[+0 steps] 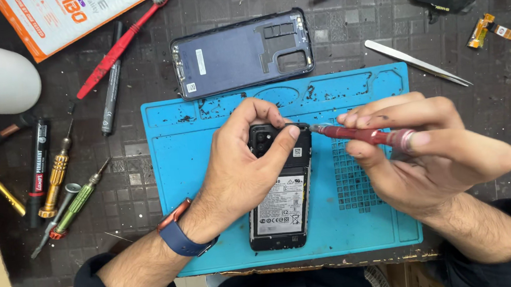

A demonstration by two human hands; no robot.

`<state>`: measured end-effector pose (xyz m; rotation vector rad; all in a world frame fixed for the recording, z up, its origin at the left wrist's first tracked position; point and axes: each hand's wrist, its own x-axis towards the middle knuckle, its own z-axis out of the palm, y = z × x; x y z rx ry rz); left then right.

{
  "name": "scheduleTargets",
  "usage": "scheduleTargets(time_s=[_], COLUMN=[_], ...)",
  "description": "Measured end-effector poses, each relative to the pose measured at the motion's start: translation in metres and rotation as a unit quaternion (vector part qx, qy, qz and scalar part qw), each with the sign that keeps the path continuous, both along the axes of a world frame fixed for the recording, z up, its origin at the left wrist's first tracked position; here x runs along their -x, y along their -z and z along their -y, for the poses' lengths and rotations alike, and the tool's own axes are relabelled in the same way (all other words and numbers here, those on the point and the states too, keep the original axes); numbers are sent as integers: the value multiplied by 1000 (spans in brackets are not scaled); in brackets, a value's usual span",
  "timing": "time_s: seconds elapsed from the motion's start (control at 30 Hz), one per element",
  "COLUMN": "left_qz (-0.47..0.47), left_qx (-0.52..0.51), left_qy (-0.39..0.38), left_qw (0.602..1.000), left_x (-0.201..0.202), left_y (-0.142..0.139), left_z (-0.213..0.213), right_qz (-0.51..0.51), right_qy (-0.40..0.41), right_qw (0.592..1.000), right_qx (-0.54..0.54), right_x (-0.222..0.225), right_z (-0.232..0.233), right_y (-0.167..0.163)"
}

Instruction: The person unscrews the back of a Samsung smartphone with a screwdriver, removes the back cover by hand, applies adhesive from a tube onto the phone frame, and uses a metal pry bar to press and adjust the cover edge, then presses the cover with a yellow box.

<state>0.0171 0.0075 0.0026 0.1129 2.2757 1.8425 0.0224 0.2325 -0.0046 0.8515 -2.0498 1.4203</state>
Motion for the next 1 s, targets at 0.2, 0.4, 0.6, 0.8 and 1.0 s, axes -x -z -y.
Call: scheduleTargets(time_s=[0.2,0.4,0.6,0.8,1.0], left_qz=[49,10,-17,-70,-93], left_qx=[-98,-142,-159,-101,-56], left_qy=[26,32,59,84,102], left_qw=[994,989,985,989,989], left_x=[1,-4,-6,-7,-8], left_y=[-3,-7,-18,-28,-30], left_z=[4,9,11,14,13], right_qz=[113,363,600,615,618], right_qy=[2,-68,-163,-168,-166], right_qw=[991,897,746,747,748], right_qx=[67,245,239,191,178], right_x=[-10,-13,-11,-10,-10], right_z=[4,14,13,13,8], right_y=[-12,-21,-17,-9,-4])
